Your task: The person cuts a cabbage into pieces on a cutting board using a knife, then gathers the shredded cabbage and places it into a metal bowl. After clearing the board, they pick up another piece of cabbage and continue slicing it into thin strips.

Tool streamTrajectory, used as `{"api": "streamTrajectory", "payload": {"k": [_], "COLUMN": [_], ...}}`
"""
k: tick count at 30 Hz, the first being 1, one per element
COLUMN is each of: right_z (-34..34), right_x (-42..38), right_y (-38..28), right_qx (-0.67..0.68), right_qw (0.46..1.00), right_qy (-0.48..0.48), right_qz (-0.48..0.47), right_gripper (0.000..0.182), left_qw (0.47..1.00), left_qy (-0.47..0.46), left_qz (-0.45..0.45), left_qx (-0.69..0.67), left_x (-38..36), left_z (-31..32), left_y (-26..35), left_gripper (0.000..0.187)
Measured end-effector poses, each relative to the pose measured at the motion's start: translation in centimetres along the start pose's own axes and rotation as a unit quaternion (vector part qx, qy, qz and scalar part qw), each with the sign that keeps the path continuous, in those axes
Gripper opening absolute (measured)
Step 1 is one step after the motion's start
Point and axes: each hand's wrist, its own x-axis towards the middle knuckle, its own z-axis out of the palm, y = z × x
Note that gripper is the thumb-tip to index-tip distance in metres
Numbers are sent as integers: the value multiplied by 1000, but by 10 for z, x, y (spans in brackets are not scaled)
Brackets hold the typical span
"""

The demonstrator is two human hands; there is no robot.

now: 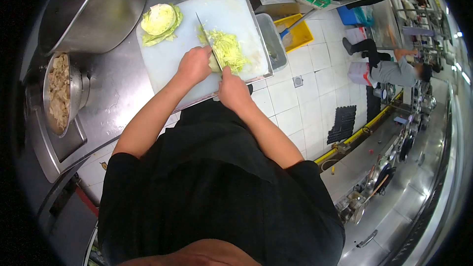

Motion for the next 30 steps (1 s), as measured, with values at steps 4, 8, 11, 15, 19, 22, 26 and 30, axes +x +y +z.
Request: {"api": "streamTrajectory", "payload": {"k": [4,8,11,15,19,22,26,30], "right_z": [-28,-60,-40,0,-27,-51,-42,-3], "right_x": [-8,-50,-46,3,5,-25,-32,2], "right_y": [-14,-33,-21,4,-9,-24,-21,-9], "right_qx": [2,-15,-14,-11,6,14,1,-5], "right_qw": [1000,999,998,1000,1000,1000,999,1000], "right_qy": [7,-45,-46,-18,-6,-20,-48,-15], "right_qz": [-14,23,30,-3,-28,-13,1,-20], "right_gripper": [24,24,24,25,26,26,25,24], "left_qw": [1000,1000,999,1000,999,997,996,996], "left_qy": [12,17,25,14,41,55,60,72], "left_qz": [4,7,6,9,14,7,-4,17], "left_qx": [-13,-25,-30,-11,-33,-54,-60,-54], "left_x": [1,-2,-2,-1,0,-4,-3,-3], "left_z": [-1,0,2,5,6,7,8,12], "left_y": [-2,-2,-4,-3,-5,-4,-3,-4], "left_gripper": [26,23,22,22,20,17,16,16]}}
